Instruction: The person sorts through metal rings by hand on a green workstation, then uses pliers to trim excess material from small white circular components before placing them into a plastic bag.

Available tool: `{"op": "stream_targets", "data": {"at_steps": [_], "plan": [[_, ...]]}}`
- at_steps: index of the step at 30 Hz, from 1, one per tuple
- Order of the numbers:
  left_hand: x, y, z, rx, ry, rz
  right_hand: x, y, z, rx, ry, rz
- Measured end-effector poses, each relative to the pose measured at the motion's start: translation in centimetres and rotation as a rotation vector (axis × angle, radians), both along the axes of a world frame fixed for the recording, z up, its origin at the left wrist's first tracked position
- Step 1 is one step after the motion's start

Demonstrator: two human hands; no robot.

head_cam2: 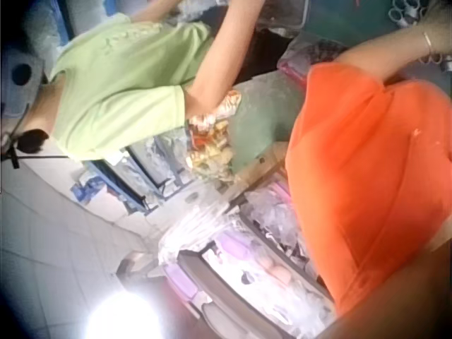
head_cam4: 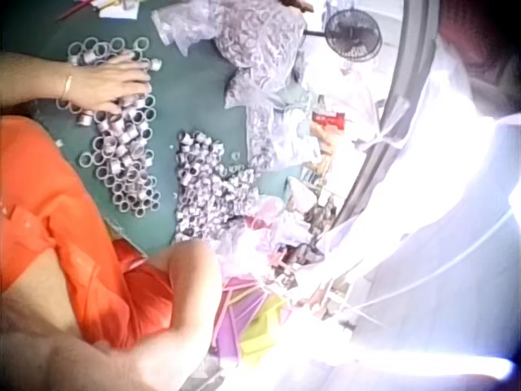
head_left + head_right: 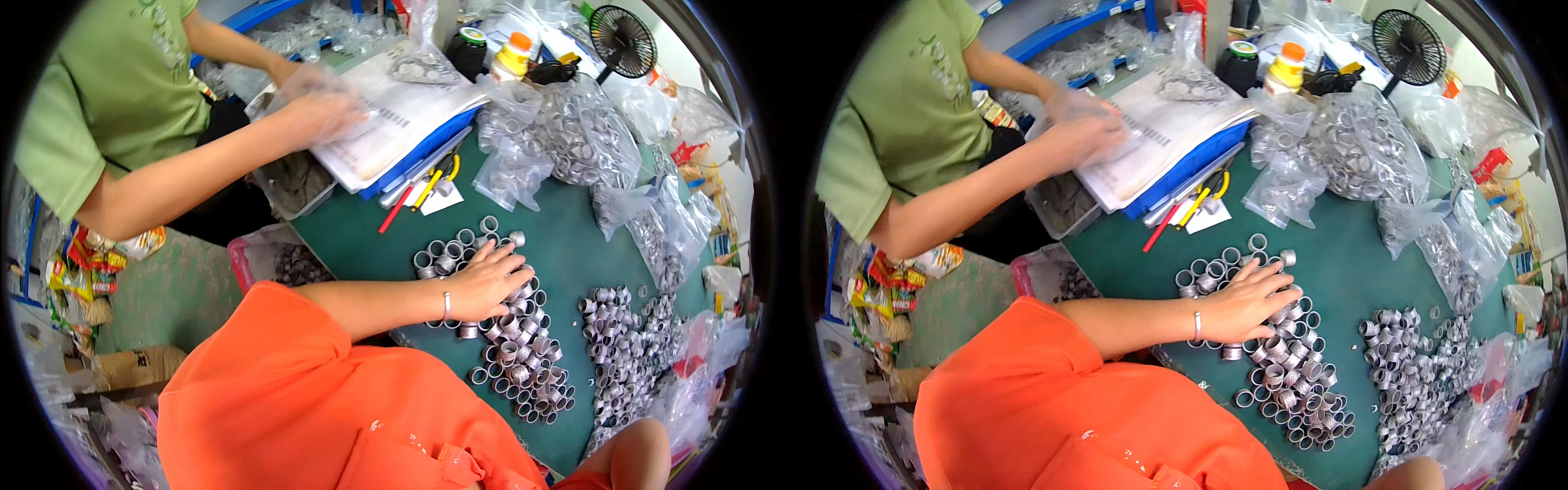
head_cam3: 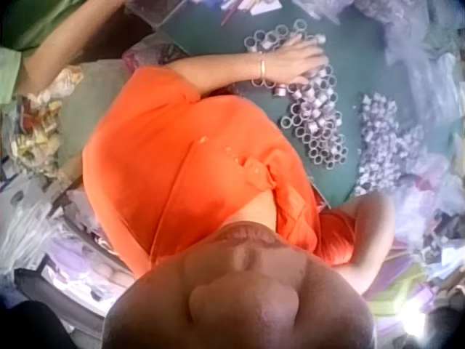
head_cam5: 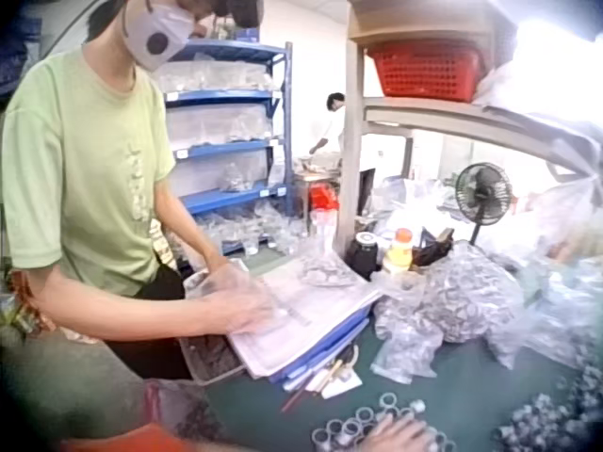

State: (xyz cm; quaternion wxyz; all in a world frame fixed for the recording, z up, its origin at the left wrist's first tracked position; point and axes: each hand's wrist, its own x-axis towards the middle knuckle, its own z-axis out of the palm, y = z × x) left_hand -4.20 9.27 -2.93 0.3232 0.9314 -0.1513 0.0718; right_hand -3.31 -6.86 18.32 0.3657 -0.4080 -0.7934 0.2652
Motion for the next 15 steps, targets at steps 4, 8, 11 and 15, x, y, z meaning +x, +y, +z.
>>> {"op": "stream_targets", "data": {"at_steps": [4,8,11,15], "plan": [[0.2,0.4,-0.8,-0.072,-0.035,0.006,-0.2,1.1,-1.9,-0.061,-0.029,-0.099],[-0.8,0.9,-0.1,-0.198,-0.121,0.028,-0.2,2.0,-3.8,-0.118,-0.017,-0.239],[-2.1,1.3,1.1,-0.284,-0.223,0.030,-0.4,2.7,-5.5,-0.153,0.014,-0.373],[-4.2,2.1,2.1,-0.417,-0.293,0.119,-0.6,4.3,-7.5,-0.167,0.069,-0.513]]}}
